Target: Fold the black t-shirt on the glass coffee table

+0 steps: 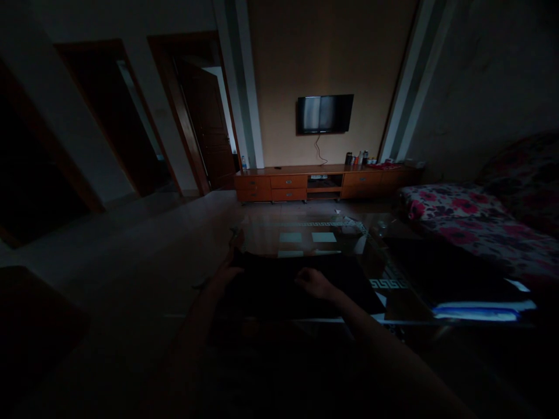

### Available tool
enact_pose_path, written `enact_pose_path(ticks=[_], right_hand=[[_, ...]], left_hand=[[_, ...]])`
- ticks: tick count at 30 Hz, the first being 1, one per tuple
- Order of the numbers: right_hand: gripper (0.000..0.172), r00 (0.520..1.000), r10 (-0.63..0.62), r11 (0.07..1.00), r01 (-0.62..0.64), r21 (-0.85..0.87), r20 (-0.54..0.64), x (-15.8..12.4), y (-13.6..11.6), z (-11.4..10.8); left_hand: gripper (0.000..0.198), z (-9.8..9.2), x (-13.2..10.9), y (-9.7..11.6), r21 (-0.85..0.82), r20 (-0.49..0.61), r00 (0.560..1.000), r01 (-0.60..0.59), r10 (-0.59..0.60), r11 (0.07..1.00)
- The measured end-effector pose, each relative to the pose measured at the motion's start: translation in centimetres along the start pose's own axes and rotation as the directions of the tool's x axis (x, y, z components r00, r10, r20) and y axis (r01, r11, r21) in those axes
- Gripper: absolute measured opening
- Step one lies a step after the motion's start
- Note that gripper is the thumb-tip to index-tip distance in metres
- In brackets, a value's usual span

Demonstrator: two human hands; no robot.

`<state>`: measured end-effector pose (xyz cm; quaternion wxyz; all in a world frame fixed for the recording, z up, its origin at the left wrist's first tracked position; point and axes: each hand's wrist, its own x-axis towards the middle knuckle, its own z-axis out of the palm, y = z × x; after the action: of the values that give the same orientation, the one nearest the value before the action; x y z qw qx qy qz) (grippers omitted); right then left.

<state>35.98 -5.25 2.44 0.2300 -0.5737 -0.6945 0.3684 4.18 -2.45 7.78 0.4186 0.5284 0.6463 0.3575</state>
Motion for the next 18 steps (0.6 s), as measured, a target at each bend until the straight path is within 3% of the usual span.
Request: enact_pose_path(ticks=[2, 4, 7, 8, 9, 11, 13, 15, 18], right_hand=[[0.046, 1.000, 0.005, 0.990, -0.006, 0.143, 0.008, 0.2, -1.3, -1.2], [0.067, 0.999, -0.008, 0.920, -0.011, 0.393, 0.045, 0.0, -2.5, -2.8], [0.077, 0.988, -0.022, 0.658, -0.099, 0.746, 0.151, -0.9, -3.3, -4.9], [0.073, 0.984, 0.003, 0.605, -0.143, 0.784, 0.177, -1.3, -3.2, -5.5], [0.065, 0.984, 0.052, 0.609, -0.167, 0.776, 0.171, -1.6, -3.0, -5.8], [0.046, 0.983, 0.163, 0.680, -0.174, 0.712, 0.084, -2.1, -2.2, -6.3], [0.032, 0.976, 0.218, 0.747, -0.149, 0.648, -0.027, -2.4, -1.4, -6.7], [0.027, 0.972, 0.226, 0.761, -0.132, 0.635, -0.069, -2.5, -0.8, -7.5], [0.033, 0.967, 0.225, 0.756, -0.094, 0.648, -0.122, -2.9, 0.0, -9.5]], left_hand=[[0.074, 1.2, -1.0, 2.6, -0.188, 0.048, 0.999, 0.002, 0.007, 0.982], [0.070, 2.5, -2.3, 5.0, -0.355, 0.209, 0.965, -0.074, 0.156, 0.932], [0.071, 4.1, -3.8, 6.5, -0.486, 0.408, 0.872, -0.044, 0.271, 0.873], [0.070, 4.6, -3.9, 6.3, -0.490, 0.417, 0.874, -0.014, 0.248, 0.872], [0.067, 5.2, -3.8, 5.7, -0.476, 0.403, 0.893, 0.017, 0.201, 0.879], [0.059, 6.2, -3.2, 3.7, -0.387, 0.350, 0.935, 0.087, 0.059, 0.918], [0.054, 7.1, -2.2, 1.5, -0.231, 0.311, 0.947, 0.164, -0.087, 0.959], [0.053, 7.6, -1.3, -0.4, -0.110, 0.289, 0.944, 0.195, -0.156, 0.975], [0.052, 7.8, -0.5, -1.7, -0.063, 0.290, 0.947, 0.165, -0.140, 0.984]])
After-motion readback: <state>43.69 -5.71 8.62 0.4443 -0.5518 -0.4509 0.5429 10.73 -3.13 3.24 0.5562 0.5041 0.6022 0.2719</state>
